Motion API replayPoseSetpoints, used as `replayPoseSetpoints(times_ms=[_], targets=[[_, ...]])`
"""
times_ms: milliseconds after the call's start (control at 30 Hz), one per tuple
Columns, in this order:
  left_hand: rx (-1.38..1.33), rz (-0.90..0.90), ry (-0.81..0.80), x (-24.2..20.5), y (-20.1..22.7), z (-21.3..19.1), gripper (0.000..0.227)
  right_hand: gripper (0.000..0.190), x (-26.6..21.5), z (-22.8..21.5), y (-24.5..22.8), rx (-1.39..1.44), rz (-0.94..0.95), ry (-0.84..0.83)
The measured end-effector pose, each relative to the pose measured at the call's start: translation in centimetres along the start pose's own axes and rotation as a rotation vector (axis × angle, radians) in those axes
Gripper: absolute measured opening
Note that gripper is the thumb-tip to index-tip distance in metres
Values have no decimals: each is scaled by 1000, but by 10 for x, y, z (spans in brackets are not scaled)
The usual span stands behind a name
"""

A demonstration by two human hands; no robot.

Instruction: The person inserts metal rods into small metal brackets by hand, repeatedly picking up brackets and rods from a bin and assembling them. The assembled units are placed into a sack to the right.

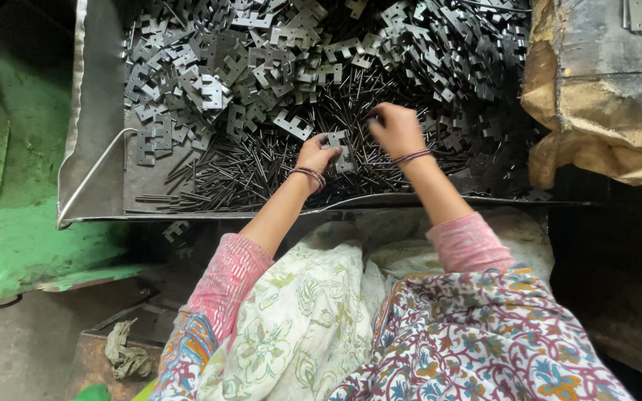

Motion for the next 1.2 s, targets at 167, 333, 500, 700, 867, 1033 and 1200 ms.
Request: replayPoseSetpoints(times_ms=[167, 333, 500, 700, 867, 1033, 1200], targets=[[-4, -2, 2, -9, 7, 2, 31, 20, -15, -71, 85, -492, 190, 79], [68, 20, 40, -13, 12, 3, 30, 22, -29, -59, 137, -694, 125, 18], [60, -11, 38, -11, 10, 1, 31, 23, -38, -41, 160, -687, 176, -8], [47, -33, 54, -10, 10, 0, 32, 35, -41, -53, 171, -492, 334, 180], [35, -28, 49, -9, 6, 0, 31, 33, -40, -54, 155, -240, 352, 179], [45, -20, 65, -3, 7, -1, 33, 35, -52, -44, 114, -151, 346, -89], [32, -15, 71, -4, 6, -2, 33, 26, -56, -49, 79, -314, 362, -184]])
Point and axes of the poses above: each hand's wrist, its own x-axis towards the middle knuckle, its own z-axis out of the palm, y = z × x, the point moved 4 cm from there along x, towards the middle knuckle, and after that the axes turned 11 degrees about -z, right-handed, at the moved point
